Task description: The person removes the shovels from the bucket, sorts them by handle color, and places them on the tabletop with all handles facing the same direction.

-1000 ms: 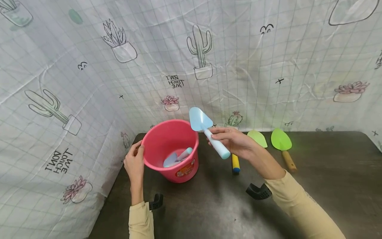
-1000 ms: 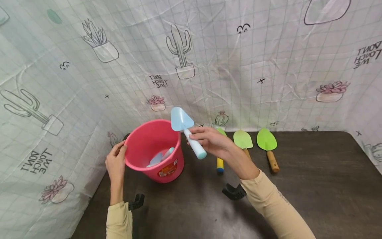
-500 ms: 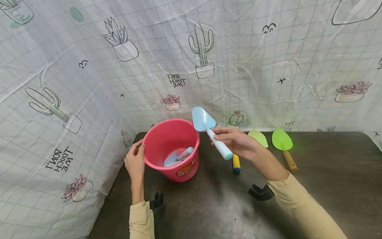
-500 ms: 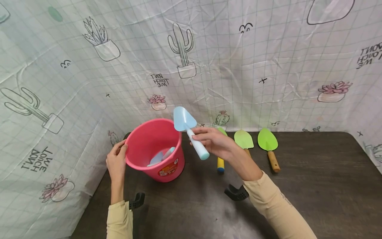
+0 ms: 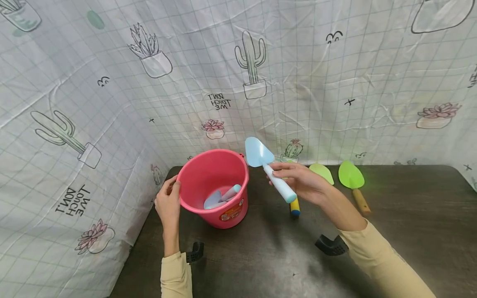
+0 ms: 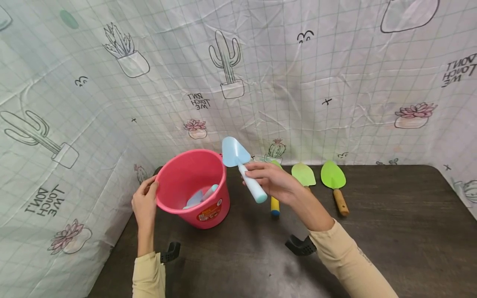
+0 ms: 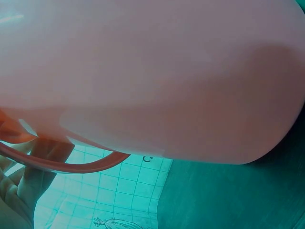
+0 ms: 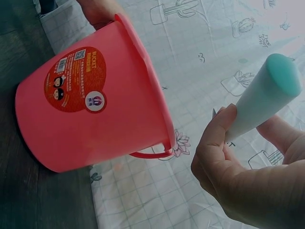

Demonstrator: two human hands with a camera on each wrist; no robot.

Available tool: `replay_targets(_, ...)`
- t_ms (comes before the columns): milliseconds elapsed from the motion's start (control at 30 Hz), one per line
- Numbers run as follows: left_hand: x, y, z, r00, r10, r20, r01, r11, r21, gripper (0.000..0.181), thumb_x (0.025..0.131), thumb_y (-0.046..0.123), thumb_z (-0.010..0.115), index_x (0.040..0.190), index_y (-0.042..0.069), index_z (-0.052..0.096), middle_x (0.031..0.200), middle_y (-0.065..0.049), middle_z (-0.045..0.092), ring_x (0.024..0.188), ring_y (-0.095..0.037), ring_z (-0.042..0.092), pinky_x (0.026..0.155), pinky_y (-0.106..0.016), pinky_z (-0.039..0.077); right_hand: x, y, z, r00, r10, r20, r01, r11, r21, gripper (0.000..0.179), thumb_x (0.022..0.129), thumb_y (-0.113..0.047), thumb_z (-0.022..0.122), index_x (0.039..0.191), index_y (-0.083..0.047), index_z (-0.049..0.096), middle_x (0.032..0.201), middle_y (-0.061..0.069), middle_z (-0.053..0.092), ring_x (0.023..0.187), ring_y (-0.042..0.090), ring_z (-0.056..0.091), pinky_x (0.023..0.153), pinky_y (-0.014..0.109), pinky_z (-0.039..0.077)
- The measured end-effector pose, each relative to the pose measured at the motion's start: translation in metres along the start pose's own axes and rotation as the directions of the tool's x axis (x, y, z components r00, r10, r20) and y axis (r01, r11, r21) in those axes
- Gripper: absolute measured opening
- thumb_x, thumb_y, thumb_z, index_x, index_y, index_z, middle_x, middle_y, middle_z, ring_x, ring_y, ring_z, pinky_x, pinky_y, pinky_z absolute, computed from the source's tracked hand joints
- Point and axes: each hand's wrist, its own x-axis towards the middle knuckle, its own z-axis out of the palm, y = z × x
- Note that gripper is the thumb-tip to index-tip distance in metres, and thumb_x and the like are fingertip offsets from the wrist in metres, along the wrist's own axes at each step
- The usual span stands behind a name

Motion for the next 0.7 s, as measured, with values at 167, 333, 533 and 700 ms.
replay_targets(167, 0.000, 0.001, 0.000, 1.000, 0.000, -0.003, 0.000, 1.000, 0.000, 0.032, 0.100, 0.025, 0.062, 0.123, 0.010, 0.077, 0.104, -0.018, 0.076, 0.092, -0.034, 0.069, 0.078, -0.039, 0.043, -0.003, 0.002, -0.002, 1.000, -0.010, -0.003, 0.010, 1.000, 0.012, 0.015, 0.104, -0.011, 0.058, 0.118, -0.010, 0.065, 0.113, 0.005, 0.064, 0.098, 0.019, 0.067, 0.088, 0.031, 0.052)
replay_targets(333, 0.000, 0.001, 0.000, 1.000, 0.002, -0.002, -0.002, 1.000, -0.003, 0.031, 0.100, 0.024, 0.062, 0.123, 0.009, 0.077, 0.104, -0.019, 0.076, 0.092, -0.035, 0.068, 0.079, -0.041, 0.042, -0.007, 0.004, -0.007, 1.000, -0.009, -0.017, 0.010, 0.999, 0.032, 0.012, 0.104, -0.009, 0.059, 0.114, -0.010, 0.067, 0.109, 0.004, 0.067, 0.096, 0.019, 0.068, 0.087, 0.031, 0.053)
replay_targets(533, 0.002, 0.000, 0.001, 1.000, 0.007, 0.000, -0.007, 1.000, -0.002, 0.031, 0.100, 0.023, 0.063, 0.123, 0.010, 0.077, 0.104, -0.019, 0.076, 0.093, -0.035, 0.069, 0.081, -0.042, 0.043, -0.011, 0.003, -0.013, 0.999, -0.013, -0.045, 0.014, 1.000, 0.026, 0.025, 0.104, -0.009, 0.060, 0.128, -0.002, 0.057, 0.110, 0.005, 0.070, 0.099, 0.019, 0.070, 0.088, 0.032, 0.053)
replay_targets(700, 0.002, 0.000, 0.001, 1.000, 0.008, -0.006, -0.008, 1.000, -0.001, 0.029, 0.100, 0.023, 0.063, 0.122, 0.010, 0.077, 0.103, -0.019, 0.076, 0.092, -0.035, 0.069, 0.080, -0.041, 0.042, -0.013, 0.003, -0.015, 0.999, -0.030, -0.039, 0.031, 0.999, 0.018, 0.035, 0.104, -0.005, 0.058, 0.136, 0.004, 0.046, 0.109, 0.009, 0.074, 0.102, 0.019, 0.071, 0.089, 0.031, 0.054)
